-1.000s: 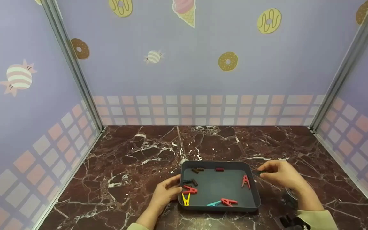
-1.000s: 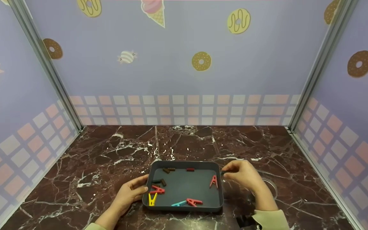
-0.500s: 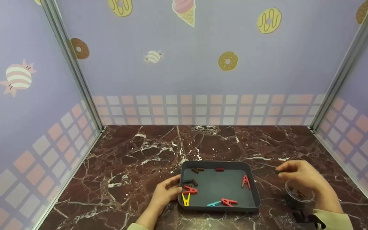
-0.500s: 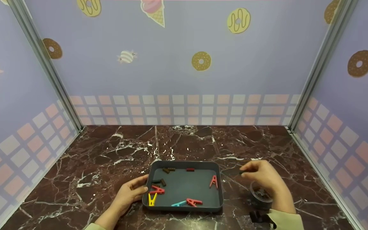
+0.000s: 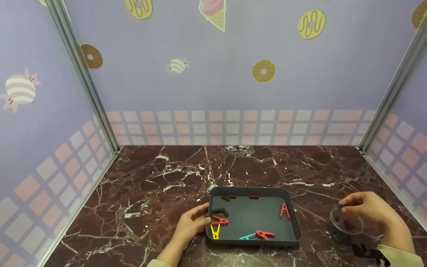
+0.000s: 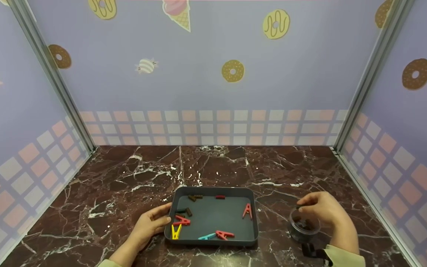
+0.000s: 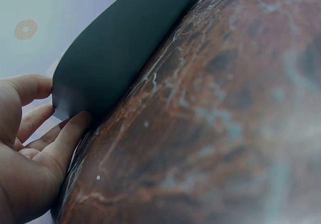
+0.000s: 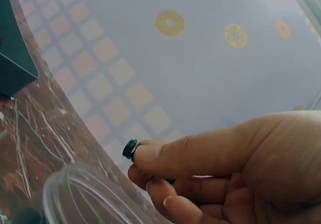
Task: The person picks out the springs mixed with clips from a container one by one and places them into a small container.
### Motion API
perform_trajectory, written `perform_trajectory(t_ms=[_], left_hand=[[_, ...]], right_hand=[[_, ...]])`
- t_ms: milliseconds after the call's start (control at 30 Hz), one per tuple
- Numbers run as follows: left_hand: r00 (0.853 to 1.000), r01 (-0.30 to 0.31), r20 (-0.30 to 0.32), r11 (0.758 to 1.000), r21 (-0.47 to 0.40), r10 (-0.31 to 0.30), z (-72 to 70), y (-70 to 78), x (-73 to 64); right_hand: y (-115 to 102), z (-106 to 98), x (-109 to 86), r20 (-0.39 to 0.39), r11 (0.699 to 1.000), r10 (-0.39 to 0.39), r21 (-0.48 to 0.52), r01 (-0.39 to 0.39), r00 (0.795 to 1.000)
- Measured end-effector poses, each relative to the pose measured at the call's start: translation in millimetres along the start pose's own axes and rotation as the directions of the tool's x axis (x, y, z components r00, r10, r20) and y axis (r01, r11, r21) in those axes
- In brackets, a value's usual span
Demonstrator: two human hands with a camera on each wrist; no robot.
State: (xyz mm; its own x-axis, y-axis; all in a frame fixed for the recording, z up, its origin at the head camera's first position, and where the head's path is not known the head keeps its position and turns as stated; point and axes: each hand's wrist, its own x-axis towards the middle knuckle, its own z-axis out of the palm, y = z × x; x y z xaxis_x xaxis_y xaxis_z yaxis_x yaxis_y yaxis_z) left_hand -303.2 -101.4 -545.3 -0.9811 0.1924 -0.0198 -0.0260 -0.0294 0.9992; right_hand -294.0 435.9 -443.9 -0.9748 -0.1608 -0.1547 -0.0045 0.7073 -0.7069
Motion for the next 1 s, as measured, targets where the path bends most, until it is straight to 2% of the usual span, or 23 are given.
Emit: perform_trajectory(t_ms=[300,433,533,767,1000], left_hand=[[1.000,-0.002,0.002,1.000,0.007,0.002,-1.5,1.6,-2.5],[1.000,0.002,0.000,1.000,-0.001,-0.002,-1.2,0.9,-1.9],[1.000,0.002,0.005,1.000,-0.022,-0.002,-0.9,0.3,-1.5],[1.000,0.015,-0.003,1.000,-0.019,-0.015,-0.1,1.1,-1.5],[1.000,0.002,0.011,0.999,-0.032,-0.002,-0.6,-0.6,-0.5]], right_hand=[[9.5,-6.3,-2.4,-0.023,0.996,0.086,-0.036,-0.087,0.996],[10.0,-6.3,-2.9,-0.031,0.994,0.098,-0.042,-0.099,0.995],[9.0,-6.3,-2.9,-0.031,0.995,0.081,-0.055,-0.083,0.996],[8.1,-5.0,-3.3,-0.024,0.995,0.097,-0.033,-0.098,0.995],[7.1,-5.4,-2.4,-0.024,0.992,0.086,-0.091,-0.088,0.996]])
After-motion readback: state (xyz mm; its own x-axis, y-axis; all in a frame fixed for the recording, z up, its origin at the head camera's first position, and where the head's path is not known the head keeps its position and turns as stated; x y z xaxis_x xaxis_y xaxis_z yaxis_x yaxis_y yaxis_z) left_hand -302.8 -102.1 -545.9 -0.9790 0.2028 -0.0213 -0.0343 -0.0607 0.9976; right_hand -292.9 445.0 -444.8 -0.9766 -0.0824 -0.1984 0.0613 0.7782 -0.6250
